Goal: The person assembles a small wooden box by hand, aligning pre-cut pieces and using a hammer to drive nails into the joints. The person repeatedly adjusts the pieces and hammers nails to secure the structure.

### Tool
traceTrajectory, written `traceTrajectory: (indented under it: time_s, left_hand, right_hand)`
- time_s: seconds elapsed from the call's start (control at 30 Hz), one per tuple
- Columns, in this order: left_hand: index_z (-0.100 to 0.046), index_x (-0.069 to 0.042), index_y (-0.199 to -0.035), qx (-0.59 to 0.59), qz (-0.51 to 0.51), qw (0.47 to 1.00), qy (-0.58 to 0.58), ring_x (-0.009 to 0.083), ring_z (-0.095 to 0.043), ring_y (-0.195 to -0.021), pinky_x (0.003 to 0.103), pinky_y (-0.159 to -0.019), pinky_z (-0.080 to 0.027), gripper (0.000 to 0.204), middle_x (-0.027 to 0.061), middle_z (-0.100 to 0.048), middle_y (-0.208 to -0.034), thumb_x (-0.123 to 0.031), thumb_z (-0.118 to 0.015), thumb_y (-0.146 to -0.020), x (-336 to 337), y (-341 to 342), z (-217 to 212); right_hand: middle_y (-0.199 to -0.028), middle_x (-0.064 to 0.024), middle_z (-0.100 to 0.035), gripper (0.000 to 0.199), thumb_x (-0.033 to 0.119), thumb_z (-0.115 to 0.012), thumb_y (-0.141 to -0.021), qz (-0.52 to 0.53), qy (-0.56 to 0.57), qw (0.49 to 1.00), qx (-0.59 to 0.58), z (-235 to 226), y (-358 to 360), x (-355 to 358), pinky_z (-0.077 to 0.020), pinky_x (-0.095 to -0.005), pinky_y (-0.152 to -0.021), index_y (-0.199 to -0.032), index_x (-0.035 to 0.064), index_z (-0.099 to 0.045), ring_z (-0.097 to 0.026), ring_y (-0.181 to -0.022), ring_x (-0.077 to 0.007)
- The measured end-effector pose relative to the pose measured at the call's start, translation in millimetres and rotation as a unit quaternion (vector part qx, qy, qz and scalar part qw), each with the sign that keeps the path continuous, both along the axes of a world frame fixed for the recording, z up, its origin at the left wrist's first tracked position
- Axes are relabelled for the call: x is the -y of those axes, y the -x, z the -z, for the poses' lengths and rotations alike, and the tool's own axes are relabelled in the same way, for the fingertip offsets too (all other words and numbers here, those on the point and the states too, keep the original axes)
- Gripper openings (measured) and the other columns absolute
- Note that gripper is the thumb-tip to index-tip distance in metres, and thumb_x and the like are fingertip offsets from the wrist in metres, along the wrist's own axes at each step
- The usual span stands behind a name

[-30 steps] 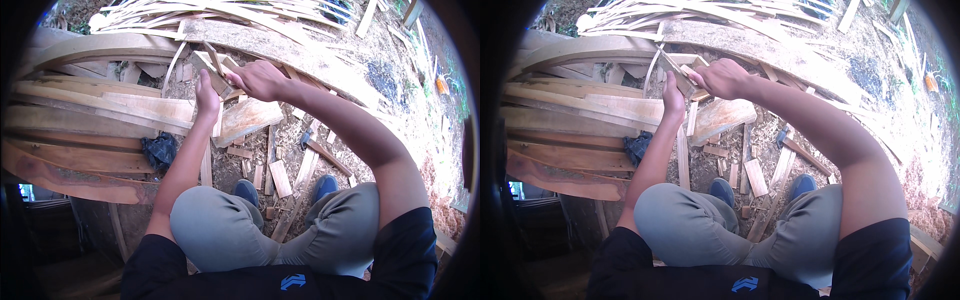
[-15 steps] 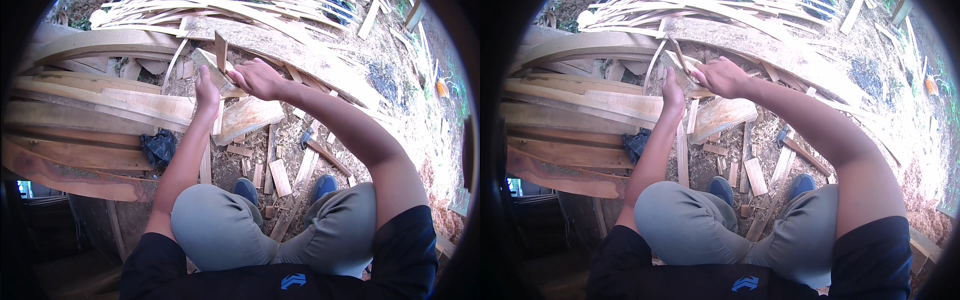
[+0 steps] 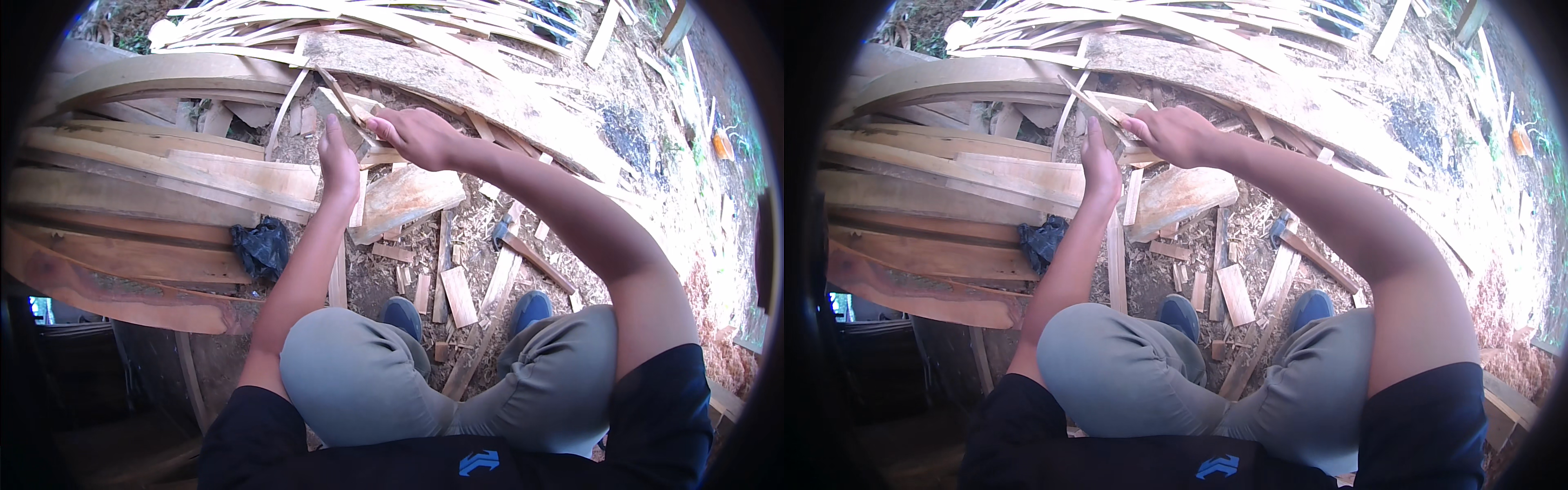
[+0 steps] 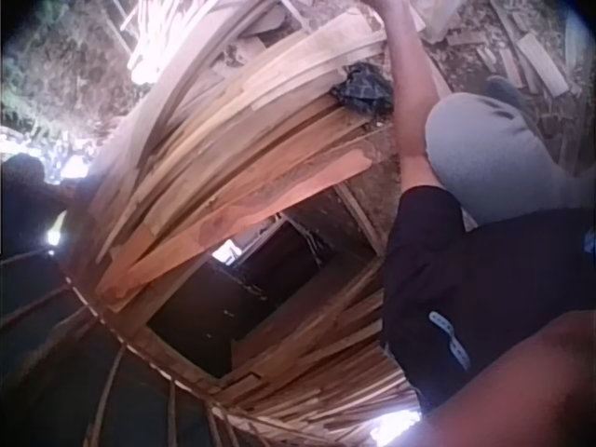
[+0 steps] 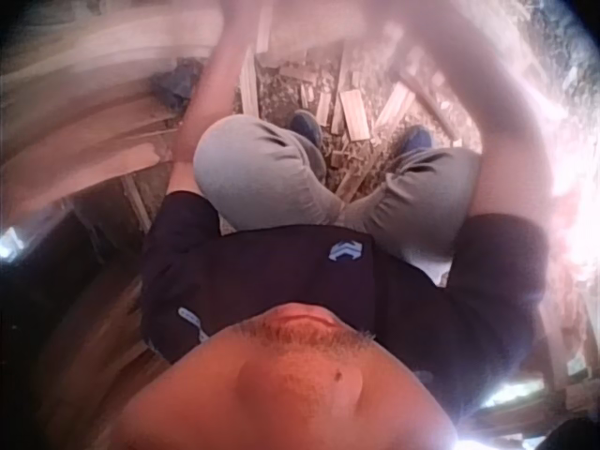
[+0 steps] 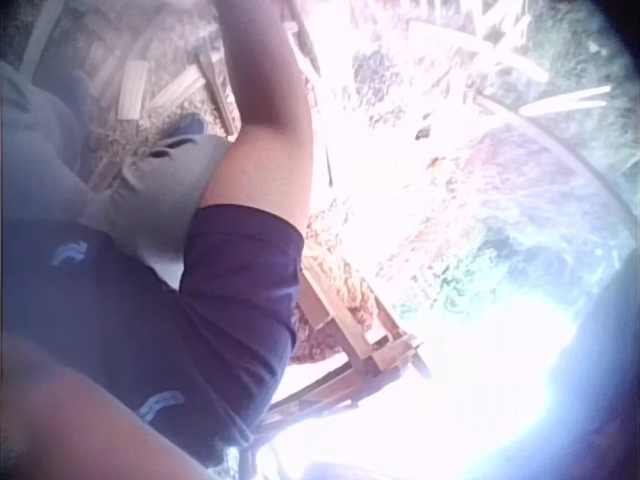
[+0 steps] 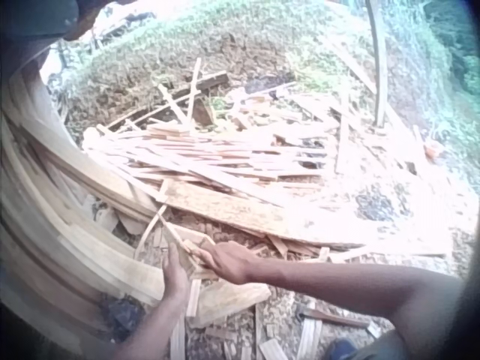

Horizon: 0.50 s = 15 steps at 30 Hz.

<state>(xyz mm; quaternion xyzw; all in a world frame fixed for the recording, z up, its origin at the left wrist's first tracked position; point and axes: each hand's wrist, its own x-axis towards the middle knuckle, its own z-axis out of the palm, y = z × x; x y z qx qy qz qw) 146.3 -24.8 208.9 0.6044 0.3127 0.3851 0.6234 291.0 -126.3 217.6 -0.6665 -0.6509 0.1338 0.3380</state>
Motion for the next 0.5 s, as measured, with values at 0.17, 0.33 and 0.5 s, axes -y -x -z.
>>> traceTrajectory:
  time_s: [0.17, 0.33, 0.5]
  left_hand:
    - [-0.053, 0.003, -0.128, -0.088, -0.025, 0.992, -0.087, 0.0178, -0.060, -0.113, 0.036, -0.103, -0.046, 0.051, 0.0122, -0.061, -0.119, -0.044, -0.039, -0.112, -3, 7, -10]
    - [-0.053, 0.002, -0.123, -0.068, -0.037, 0.977, -0.199, 0.0195, -0.058, -0.104, 0.037, -0.095, -0.045, 0.044, 0.0119, -0.060, -0.112, -0.038, -0.039, -0.112, 1, 7, -17]
    - [-0.053, 0.000, -0.121, -0.061, -0.027, 0.941, -0.331, 0.0194, -0.057, -0.100, 0.036, -0.092, -0.045, 0.033, 0.0102, -0.058, -0.104, -0.030, -0.042, -0.112, -2, 21, -13]
  right_hand:
    - [-0.092, -0.0229, -0.065, 0.060, 0.048, -0.018, -0.111, 0.003, 0.050, 0.996, -0.080, -26, 10, 8, -0.0467, -0.0532, -0.082, -0.103, 0.0041, -0.059, -0.063, -0.092, -0.0424]
    - [-0.088, -0.0170, -0.066, 0.062, 0.052, -0.025, -0.109, -0.001, -0.033, 0.994, -0.102, -5, 5, -1, -0.0551, -0.0422, -0.074, -0.109, 0.0012, -0.061, -0.069, -0.082, -0.0335]
    - [-0.075, -0.0083, -0.062, 0.054, 0.055, -0.035, -0.105, -0.066, 0.213, 0.832, -0.507, -44, 11, 8, -0.0531, -0.0355, -0.058, -0.101, 0.0054, -0.056, -0.065, -0.065, -0.0219]
